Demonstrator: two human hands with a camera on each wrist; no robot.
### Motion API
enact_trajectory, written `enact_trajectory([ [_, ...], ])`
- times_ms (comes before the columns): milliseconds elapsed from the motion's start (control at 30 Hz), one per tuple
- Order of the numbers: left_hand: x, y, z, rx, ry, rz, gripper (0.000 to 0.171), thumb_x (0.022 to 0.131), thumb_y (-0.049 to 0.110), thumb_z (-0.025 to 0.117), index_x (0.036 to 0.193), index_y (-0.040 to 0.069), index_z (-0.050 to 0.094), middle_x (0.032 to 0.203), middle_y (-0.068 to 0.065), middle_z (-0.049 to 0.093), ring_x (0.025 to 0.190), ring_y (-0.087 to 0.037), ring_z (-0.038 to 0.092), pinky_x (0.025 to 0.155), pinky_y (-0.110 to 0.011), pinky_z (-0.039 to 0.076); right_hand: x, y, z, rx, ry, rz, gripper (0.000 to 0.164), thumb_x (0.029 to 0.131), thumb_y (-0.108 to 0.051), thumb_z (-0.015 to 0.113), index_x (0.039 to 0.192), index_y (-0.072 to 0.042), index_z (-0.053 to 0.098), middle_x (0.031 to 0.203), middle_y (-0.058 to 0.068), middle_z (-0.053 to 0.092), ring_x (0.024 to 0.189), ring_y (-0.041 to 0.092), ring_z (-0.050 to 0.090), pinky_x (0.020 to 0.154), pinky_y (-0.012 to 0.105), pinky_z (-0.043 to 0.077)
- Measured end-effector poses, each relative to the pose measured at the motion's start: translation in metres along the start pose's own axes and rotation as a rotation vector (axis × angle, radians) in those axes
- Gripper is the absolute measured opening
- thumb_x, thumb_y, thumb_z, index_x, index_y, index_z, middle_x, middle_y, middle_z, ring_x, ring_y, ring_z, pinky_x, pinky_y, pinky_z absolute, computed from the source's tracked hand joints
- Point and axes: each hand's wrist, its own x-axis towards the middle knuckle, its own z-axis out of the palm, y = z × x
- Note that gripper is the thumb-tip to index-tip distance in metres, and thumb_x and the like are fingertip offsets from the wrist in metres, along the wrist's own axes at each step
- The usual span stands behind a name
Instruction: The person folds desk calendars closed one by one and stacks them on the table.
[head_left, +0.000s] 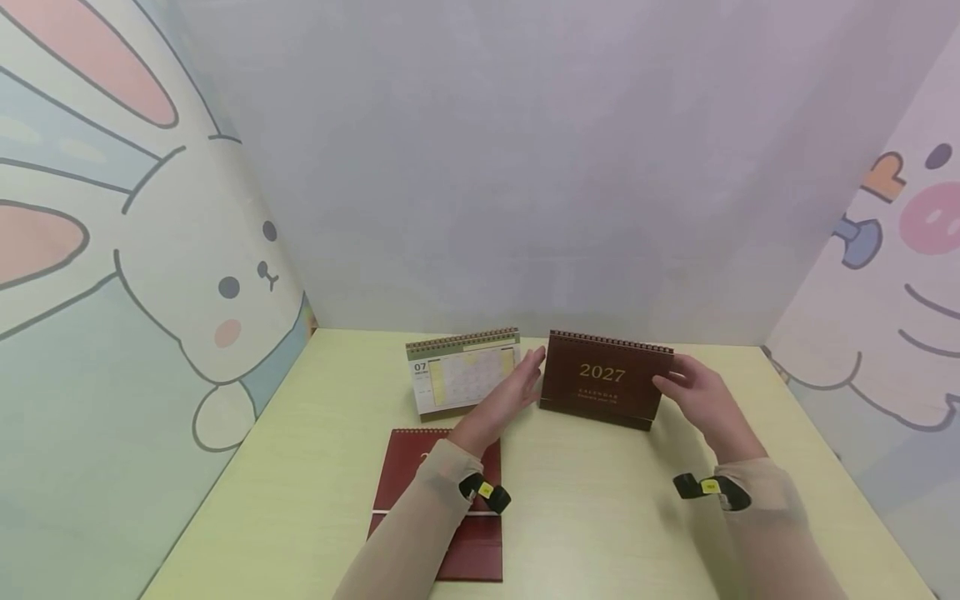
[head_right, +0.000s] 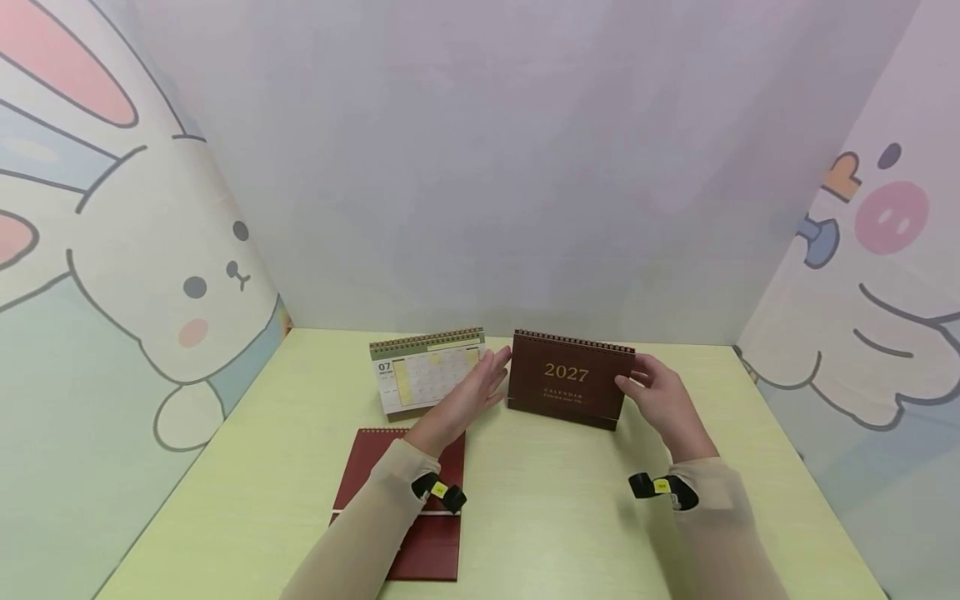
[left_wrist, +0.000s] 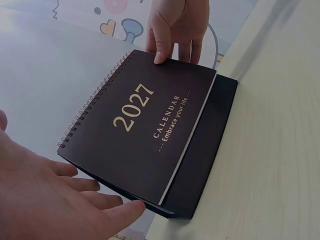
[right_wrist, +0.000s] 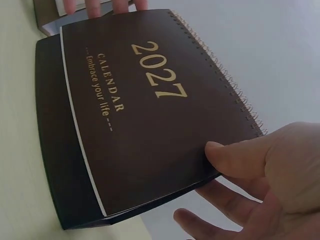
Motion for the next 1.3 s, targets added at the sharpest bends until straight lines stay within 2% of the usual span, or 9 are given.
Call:
enact_trajectory([
  [267,-0.001,0.002,0.000,0.002,-0.002,-0.004,0.091,0.121,0.079,0.018,0.192,0.024,0.005,0.202,0.005,0.000,0.190,-0.028,0.005,0.153,-0.059,0.019,-0.001,0.001,0.004,-0.013,0.029,0.029,0.057,0.124,-0.015,0.059,0.174,0.006,0.042,0.184,0.039,0.040,0.170,0.065,0.043,0.131,0.088,0.041],
  [500,-0.001,0.000,0.000,0.004,0.004,-0.015,0.094,0.120,0.082,0.019,0.192,0.024,0.005,0.202,0.005,0.001,0.190,-0.028,0.004,0.153,-0.059,0.019,-0.003,0.000,0.005,-0.058,0.068,0.017,0.049,0.123,-0.015,0.063,0.166,0.007,0.052,0.177,0.041,0.050,0.163,0.064,0.054,0.121,0.079,0.055],
  [633,-0.001,0.001,0.000,0.011,0.012,-0.023,0.092,0.120,0.081,0.020,0.192,0.025,0.006,0.202,0.006,0.001,0.190,-0.028,0.004,0.153,-0.060,0.018,-0.004,0.000,0.004,-0.091,0.093,-0.006,0.046,0.122,-0.016,0.066,0.161,0.007,0.057,0.171,0.041,0.057,0.158,0.064,0.060,0.112,0.066,0.061],
  [733,-0.001,0.001,0.000,0.025,0.020,-0.024,0.089,0.122,0.078,0.021,0.192,0.027,0.008,0.203,0.005,0.002,0.190,-0.028,0.005,0.153,-0.061,0.019,-0.004,-0.001,0.003,-0.110,0.114,-0.025,0.044,0.121,-0.017,0.068,0.158,0.006,0.060,0.167,0.041,0.061,0.154,0.063,0.064,0.101,0.049,0.063],
  [900,-0.001,0.001,0.000,0.072,0.041,-0.026,0.082,0.124,0.071,0.031,0.192,0.029,0.012,0.202,0.003,0.010,0.189,-0.036,0.016,0.151,-0.069,0.019,-0.006,-0.005,0.001,-0.114,0.155,-0.053,0.042,0.120,-0.017,0.070,0.155,0.006,0.064,0.164,0.038,0.065,0.151,0.058,0.068,0.088,0.022,0.054],
  [967,-0.001,0.000,0.000,0.089,0.061,-0.041,0.080,0.124,0.069,0.038,0.192,0.034,0.015,0.202,0.003,0.015,0.187,-0.038,0.021,0.151,-0.072,0.017,-0.007,-0.007,0.001,-0.117,0.178,-0.059,0.040,0.120,-0.018,0.070,0.152,0.004,0.066,0.163,0.036,0.068,0.145,0.049,0.075,0.087,0.018,0.053],
  [1033,-0.001,0.000,0.000,0.097,0.083,-0.054,0.078,0.123,0.067,0.043,0.191,0.038,0.018,0.201,0.003,0.018,0.187,-0.038,0.023,0.151,-0.073,0.016,-0.008,-0.010,0.001,-0.116,0.204,-0.061,0.036,0.120,-0.020,0.071,0.147,0.004,0.069,0.158,0.032,0.071,0.132,0.026,0.080,0.088,0.017,0.052],
  [1167,-0.001,-0.001,0.001,0.119,0.112,-0.057,0.078,0.123,0.064,0.049,0.191,0.037,0.021,0.201,0.001,0.021,0.188,-0.035,0.020,0.150,-0.073,0.017,-0.009,-0.014,0.002,-0.104,0.264,-0.057,0.028,0.119,-0.022,0.073,0.136,0.000,0.072,0.138,0.018,0.081,0.106,-0.017,0.062,0.089,0.018,0.052],
  [1300,-0.001,0.000,0.003,0.153,0.120,-0.044,0.079,0.124,0.057,0.052,0.191,0.029,0.020,0.201,-0.004,0.021,0.188,-0.038,0.020,0.149,-0.074,0.020,-0.011,-0.016,0.004,-0.089,0.318,-0.054,0.026,0.118,-0.020,0.075,0.134,0.000,0.074,0.125,0.010,0.083,0.095,-0.021,0.059,0.086,0.015,0.051],
])
